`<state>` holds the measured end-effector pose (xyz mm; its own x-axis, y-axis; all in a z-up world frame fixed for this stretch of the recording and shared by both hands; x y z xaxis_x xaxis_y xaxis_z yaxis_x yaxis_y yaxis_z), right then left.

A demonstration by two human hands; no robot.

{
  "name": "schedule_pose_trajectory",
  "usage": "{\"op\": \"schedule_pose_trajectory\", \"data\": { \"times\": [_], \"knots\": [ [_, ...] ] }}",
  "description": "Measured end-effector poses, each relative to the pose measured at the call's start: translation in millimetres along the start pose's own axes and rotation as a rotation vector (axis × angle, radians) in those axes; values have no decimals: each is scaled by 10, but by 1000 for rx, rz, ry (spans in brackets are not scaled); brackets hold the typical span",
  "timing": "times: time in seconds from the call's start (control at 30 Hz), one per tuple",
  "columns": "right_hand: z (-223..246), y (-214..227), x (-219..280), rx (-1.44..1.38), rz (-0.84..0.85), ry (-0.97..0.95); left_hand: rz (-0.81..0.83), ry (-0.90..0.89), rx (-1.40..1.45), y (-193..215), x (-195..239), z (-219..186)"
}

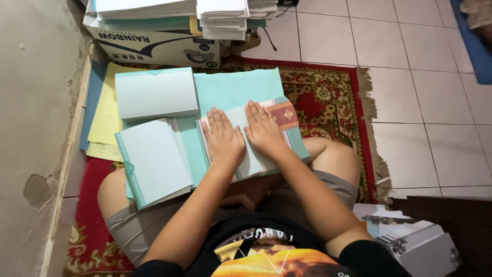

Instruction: Inserting decorative cards into paper folders and stacking them

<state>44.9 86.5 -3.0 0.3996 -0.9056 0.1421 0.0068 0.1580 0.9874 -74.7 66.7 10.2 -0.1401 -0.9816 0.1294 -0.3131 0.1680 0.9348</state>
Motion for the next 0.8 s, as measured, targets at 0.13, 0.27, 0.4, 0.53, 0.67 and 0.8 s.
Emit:
{"op": "schedule_pose_trajectory", "data": {
  "times": [0.13,0.27,0.4,0.53,0.67,0.8],
  "knots": [
    [49,136,-109,8,-29,25,-35,-4,-9,22,1,4],
    [80,91,89,25,-54,25,-71,-23,-11,31,6,-5],
    [216,21,564,-1,-17,39,-40,-22,-8,24,19,12],
    [347,-3,971,-30,29,19,-7,-16,7,64,57,-1],
    [288,-56,853,-23,36,16,42,-2,11,43,31,-20],
    [91,-80,276,25,-9,19,-12,-9,-1,72,43,-17]
  ]
}}
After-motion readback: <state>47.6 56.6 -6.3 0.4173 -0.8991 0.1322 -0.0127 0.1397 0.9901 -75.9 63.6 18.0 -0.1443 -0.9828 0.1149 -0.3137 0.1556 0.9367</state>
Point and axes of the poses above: each hand's wrist, its own x-axis away from the middle knuckle, its own y-axis out of the back of the hand, z = x × y, the point moved 8 cm from there along -x, towards the middle knuckle, and after that the axes turned 15 degrees about z, right-handed, at the moved point
